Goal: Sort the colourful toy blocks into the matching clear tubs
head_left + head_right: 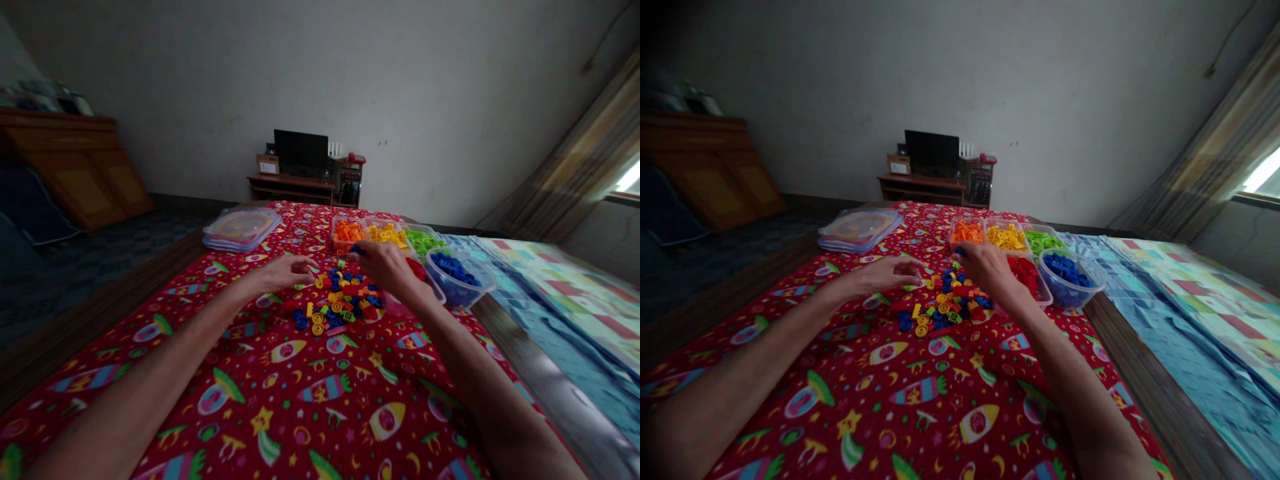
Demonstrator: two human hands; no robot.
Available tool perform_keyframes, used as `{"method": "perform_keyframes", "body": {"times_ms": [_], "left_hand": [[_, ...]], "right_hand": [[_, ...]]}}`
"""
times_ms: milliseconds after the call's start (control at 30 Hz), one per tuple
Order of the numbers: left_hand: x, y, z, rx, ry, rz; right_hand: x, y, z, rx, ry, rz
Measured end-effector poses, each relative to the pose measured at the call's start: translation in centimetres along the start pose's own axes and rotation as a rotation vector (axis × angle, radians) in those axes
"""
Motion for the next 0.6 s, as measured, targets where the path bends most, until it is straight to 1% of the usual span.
{"method": "perform_keyframes", "body": {"times_ms": [67,133,167,233,300,367,433,467,533,600], "left_hand": [[-0.8,0.0,-0.8,0.101,-0.249,0.022],[-1.5,-0.1,-1.1,0.151,-0.453,0.041],[-1.9,-0.1,-1.0,0.137,-0.512,0.048],[-2.5,-0.3,-0.7,0.058,-0.556,0.054],[-2.9,-0.4,-0.3,-0.011,-0.549,0.062],[-3.1,-0.4,-0.2,-0.024,-0.517,0.071],[-3.1,-0.4,-0.2,-0.019,-0.476,0.08],[-3.1,-0.4,-0.2,-0.018,-0.464,0.087],[-2.9,-0.3,-0.1,-0.019,-0.475,0.097],[-2.5,-0.1,0.1,-0.03,-0.52,0.092]], "right_hand": [[3.2,-0.2,-1.9,0.107,0.08,0.161],[6.6,0.1,-3.4,0.15,0.149,0.278],[8.3,0.4,-4.0,0.165,0.176,0.34],[11.6,1.3,-4.9,0.168,0.236,0.468],[14.3,2.3,-5.3,0.134,0.268,0.592],[16.4,3.3,-5.5,0.079,0.266,0.692],[17.6,4.0,-5.5,0.035,0.247,0.757],[17.8,4.2,-5.5,0.032,0.238,0.768],[17.6,4.0,-5.7,0.077,0.219,0.753],[16.4,3.3,-5.8,0.157,0.191,0.682]]}}
Point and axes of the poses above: each hand's wrist, its own y-axis away from the middle knuckle, its own z-axis out of the palm, x = y × z, the point moved 2 cm from there along -y, towards the middle knuckle, and after that the axes turned 2 degrees about z, right-handed, at the moved point
